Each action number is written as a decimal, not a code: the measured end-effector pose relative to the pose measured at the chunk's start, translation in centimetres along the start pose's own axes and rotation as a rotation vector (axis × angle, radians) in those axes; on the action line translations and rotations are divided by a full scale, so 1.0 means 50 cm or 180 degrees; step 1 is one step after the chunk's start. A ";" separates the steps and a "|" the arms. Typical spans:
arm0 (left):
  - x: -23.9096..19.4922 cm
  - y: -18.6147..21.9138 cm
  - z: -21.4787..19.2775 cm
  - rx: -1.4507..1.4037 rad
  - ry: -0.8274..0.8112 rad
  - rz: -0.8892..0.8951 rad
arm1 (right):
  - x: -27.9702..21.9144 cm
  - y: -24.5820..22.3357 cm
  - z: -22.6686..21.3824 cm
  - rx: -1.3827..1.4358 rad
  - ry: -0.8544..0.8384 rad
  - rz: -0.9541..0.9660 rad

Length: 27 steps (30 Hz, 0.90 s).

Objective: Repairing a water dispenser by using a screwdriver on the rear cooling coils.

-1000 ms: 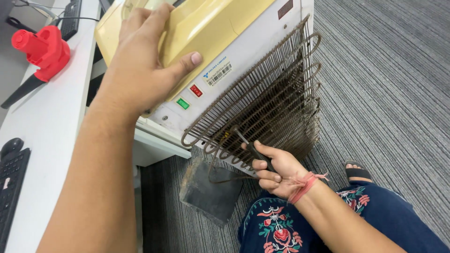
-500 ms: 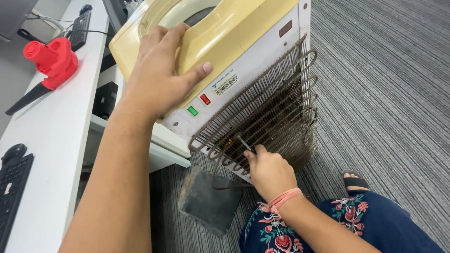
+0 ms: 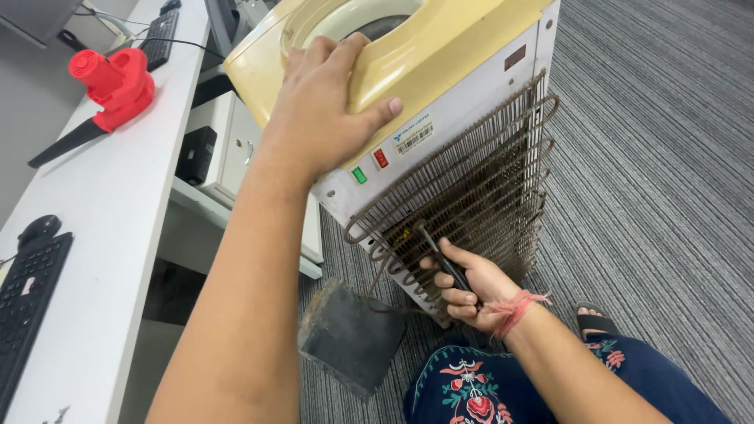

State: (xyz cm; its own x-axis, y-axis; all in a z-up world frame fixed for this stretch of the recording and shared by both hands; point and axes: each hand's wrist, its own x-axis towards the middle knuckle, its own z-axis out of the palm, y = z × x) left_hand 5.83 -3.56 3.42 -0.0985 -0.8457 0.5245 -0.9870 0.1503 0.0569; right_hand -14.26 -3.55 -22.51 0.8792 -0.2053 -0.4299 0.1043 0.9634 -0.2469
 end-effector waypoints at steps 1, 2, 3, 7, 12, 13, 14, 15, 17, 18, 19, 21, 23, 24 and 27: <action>0.001 0.001 0.000 0.0023 0.0028 -0.0004 | -0.005 0.005 0.014 -0.0031 -0.0020 -0.0001; 0.002 0.000 0.000 0.0023 0.0024 -0.0031 | -0.010 0.010 0.028 -0.0338 0.0301 -0.0289; 0.004 0.000 0.004 0.0011 0.0016 -0.0060 | -0.016 0.015 0.040 -0.0640 0.0634 -0.0579; 0.007 0.014 0.001 0.0098 0.0008 -0.0275 | -0.061 0.066 0.082 -0.3137 0.2071 -0.2312; 0.003 0.004 0.019 0.0140 0.0195 -0.0147 | -0.041 0.088 0.076 -0.5021 0.2562 -0.4206; 0.004 0.003 0.019 0.0133 0.0172 -0.0178 | -0.045 0.086 0.078 -0.5032 0.2548 -0.4164; 0.004 0.001 0.019 0.0073 0.0162 -0.0181 | -0.049 0.084 0.082 -0.4874 0.2632 -0.3798; 0.007 0.000 0.016 0.0016 0.0171 -0.0179 | -0.053 0.079 0.087 -0.4717 0.2709 -0.3453; 0.003 0.003 0.017 0.0041 0.0239 -0.0206 | -0.056 0.089 0.054 -0.4500 0.2705 -0.3195; 0.004 0.006 0.017 0.0070 0.0313 -0.0206 | -0.058 0.091 0.037 -0.4264 0.2710 -0.2960; 0.006 0.006 0.015 0.0063 0.0318 -0.0225 | -0.046 0.099 -0.019 -0.4284 0.2708 -0.2948; 0.004 0.007 0.012 -0.0029 0.0347 -0.0144 | -0.024 0.117 -0.136 -0.4310 0.2412 -0.3123; 0.004 0.008 0.013 -0.0069 0.0279 -0.0261 | -0.019 0.128 -0.182 -0.4180 0.2113 -0.3159; 0.005 0.009 0.011 -0.0102 0.0214 -0.0347 | -0.017 0.132 -0.203 -0.4020 0.1825 -0.3213; 0.010 0.006 0.013 -0.0175 0.0026 -0.0570 | -0.048 0.133 -0.119 -0.3509 0.2367 -0.1500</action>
State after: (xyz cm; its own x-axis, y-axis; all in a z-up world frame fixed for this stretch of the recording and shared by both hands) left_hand 5.42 -4.28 3.16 0.0793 -0.8573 0.5087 -0.9803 0.0257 0.1960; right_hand -18.44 2.31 -28.25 0.3810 -0.8412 -0.3837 -0.4011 0.2235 -0.8883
